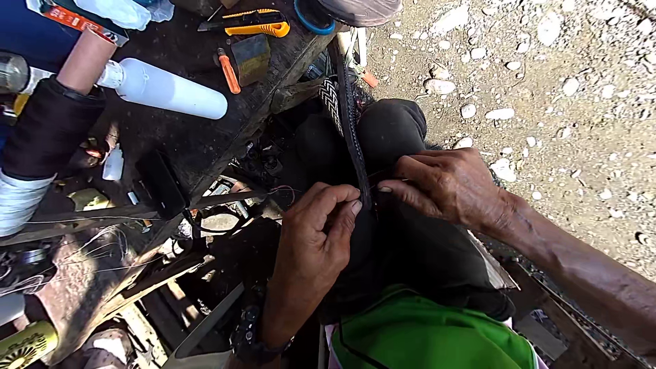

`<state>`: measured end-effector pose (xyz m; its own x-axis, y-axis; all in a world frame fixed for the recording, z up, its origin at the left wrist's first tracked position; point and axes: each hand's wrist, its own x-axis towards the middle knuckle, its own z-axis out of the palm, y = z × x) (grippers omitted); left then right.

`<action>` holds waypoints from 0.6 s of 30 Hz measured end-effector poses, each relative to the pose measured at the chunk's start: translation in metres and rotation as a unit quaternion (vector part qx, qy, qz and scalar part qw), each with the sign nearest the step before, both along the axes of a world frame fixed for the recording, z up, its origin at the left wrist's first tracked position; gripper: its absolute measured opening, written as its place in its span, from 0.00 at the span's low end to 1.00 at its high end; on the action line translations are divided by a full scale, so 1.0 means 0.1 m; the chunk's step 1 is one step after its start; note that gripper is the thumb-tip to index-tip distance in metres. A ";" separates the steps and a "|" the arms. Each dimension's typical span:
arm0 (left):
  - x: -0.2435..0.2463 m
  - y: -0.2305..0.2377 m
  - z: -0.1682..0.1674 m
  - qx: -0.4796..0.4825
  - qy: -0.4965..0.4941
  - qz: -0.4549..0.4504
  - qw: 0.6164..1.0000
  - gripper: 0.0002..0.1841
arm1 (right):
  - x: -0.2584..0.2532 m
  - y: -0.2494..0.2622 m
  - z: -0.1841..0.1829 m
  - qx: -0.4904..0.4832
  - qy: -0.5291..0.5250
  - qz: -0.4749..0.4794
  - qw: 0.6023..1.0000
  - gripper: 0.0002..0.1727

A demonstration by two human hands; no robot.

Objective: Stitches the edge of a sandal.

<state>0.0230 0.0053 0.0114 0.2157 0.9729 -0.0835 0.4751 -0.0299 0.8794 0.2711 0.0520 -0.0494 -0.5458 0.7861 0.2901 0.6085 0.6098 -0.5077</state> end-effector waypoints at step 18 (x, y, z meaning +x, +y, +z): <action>-0.58 -0.13 0.22 -0.086 -0.120 -0.056 0.988 0.09 | 0.38 -0.44 -0.05 -0.339 0.278 -0.009 0.899 0.18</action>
